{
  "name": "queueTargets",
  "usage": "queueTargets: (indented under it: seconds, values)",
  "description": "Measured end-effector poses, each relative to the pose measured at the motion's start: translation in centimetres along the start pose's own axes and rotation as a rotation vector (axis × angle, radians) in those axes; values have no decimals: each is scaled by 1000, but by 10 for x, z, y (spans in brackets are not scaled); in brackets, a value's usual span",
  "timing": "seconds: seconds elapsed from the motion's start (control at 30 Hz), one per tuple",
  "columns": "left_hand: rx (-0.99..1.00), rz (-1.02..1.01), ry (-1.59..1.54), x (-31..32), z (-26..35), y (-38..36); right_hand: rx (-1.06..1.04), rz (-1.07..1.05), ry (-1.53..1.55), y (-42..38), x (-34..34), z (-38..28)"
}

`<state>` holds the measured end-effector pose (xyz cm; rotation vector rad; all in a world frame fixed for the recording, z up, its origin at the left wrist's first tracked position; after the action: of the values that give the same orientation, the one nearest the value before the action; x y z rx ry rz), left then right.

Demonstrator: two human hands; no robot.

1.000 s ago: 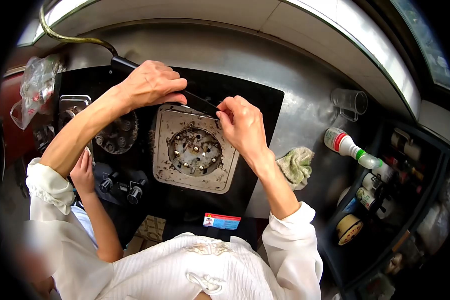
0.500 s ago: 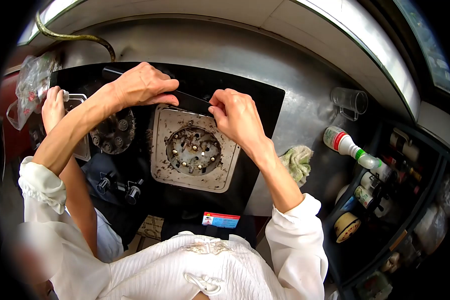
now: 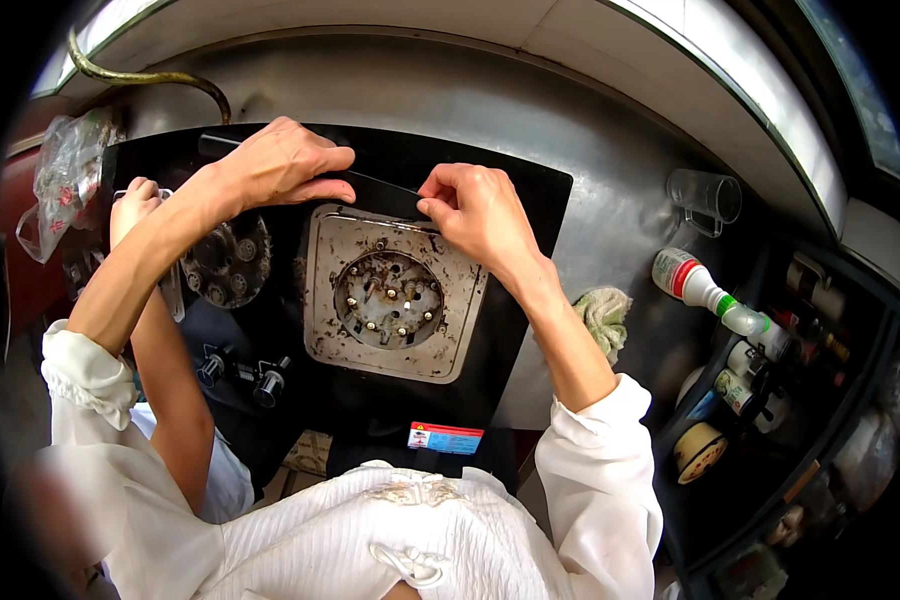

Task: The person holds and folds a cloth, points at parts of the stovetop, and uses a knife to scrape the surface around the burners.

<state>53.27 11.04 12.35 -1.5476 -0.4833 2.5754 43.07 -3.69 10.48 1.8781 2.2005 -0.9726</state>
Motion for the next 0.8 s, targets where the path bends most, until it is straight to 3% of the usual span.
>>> queueTargets:
  seconds: [0.33, 0.57, 0.67, 0.8]
  values:
    - [62, 41, 76, 6, 2, -10, -134, 45, -67, -4, 8, -15]
    - [32, -75, 35, 9, -4, -6, -45, -25, -55, 0, 11, -8]
    - [74, -67, 0, 11, 1, -9, -110, -65, -46, -2, 17, -10]
    - [30, -5, 42, -5, 1, -9, -13, -64, 112, 0, 6, -8]
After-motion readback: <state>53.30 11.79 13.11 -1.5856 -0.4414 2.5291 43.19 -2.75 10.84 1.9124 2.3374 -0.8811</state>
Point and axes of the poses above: each hand's wrist, its own y-axis towards the middle knuckle, its own x-axis out of the palm, z = x × y, the point moved 7 cm from there along y, towards the middle knuckle, and after that the axes turned 4 degrees about -z, right-handed, at the moved point
